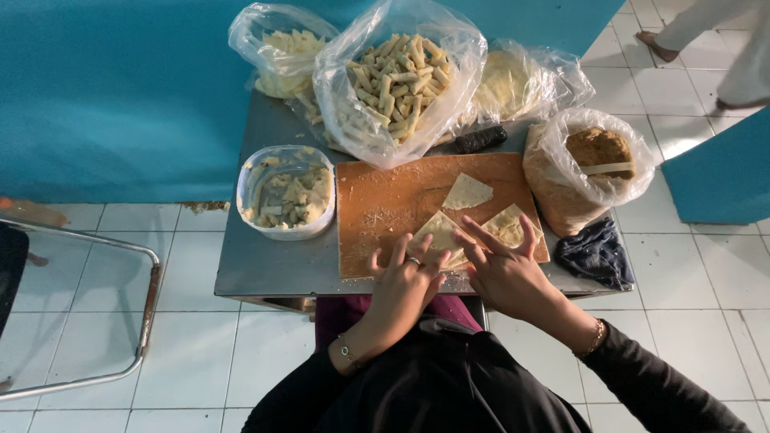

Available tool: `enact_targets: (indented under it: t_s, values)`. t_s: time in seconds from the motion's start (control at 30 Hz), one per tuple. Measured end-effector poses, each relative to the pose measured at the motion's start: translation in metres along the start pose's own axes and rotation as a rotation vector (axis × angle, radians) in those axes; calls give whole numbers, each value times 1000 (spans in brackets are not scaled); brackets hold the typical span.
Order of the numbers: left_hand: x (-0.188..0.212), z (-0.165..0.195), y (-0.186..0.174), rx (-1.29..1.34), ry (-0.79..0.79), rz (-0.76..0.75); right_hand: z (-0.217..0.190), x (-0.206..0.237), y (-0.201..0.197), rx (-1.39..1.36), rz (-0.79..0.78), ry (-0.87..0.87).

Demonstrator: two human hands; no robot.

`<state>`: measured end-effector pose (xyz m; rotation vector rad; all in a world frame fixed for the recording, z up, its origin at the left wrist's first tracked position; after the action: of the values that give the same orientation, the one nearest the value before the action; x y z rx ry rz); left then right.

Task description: The person shapes small pieces of dough by hand, folding and pressing them on a wooden board and setting finished pieces aside. They then unwrap a larger dough sheet from plastic, press it flat, and cut it into triangular pieces with a knife, placing the cut pieces on the board.

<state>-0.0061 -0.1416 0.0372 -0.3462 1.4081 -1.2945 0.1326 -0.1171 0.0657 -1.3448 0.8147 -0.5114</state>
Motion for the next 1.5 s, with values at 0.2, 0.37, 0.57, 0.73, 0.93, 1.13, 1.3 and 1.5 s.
enact_targets:
  t_s: [0.2, 0.37, 0.57, 0.73, 0.93, 1.13, 1.3, 1.5]
  values:
    - [5, 1, 3, 50, 10, -27, 10, -1, -4, -176, 40, 61]
    - [24, -2, -5, 72, 63, 149, -42, -6, 14, 335, 105, -80]
    - [40, -31, -18, 298, 21, 273, -83, -33, 49, 572, -136, -276]
    - [54, -38, -63, 51, 26, 441, -86, -50, 65, 640, -148, -377]
    - [45, -35, -79, 27, 7, 464, -54, -36, 25, 59, 134, -192]
    - [44, -35, -76, 105, 5, 427, -5, 14, 5, -343, 90, 231]
    - [27, -24, -58, 162, 14, 436, 30, 45, -20, -232, 356, 307]
    - [9, -8, -61, 233, 13, 400, 187, 82, -74, 996, 393, 587]
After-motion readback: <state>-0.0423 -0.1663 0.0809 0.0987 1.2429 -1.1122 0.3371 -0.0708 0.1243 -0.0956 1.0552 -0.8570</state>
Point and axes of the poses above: each hand's wrist, its own x-axis away from the middle knuckle, its own y-axis out of the palm, z = x × y, the point moved 8 cm from there along -x, towards the middle knuckle, and after that the axes turned 2 degrees about y, right-handed, at the moved point
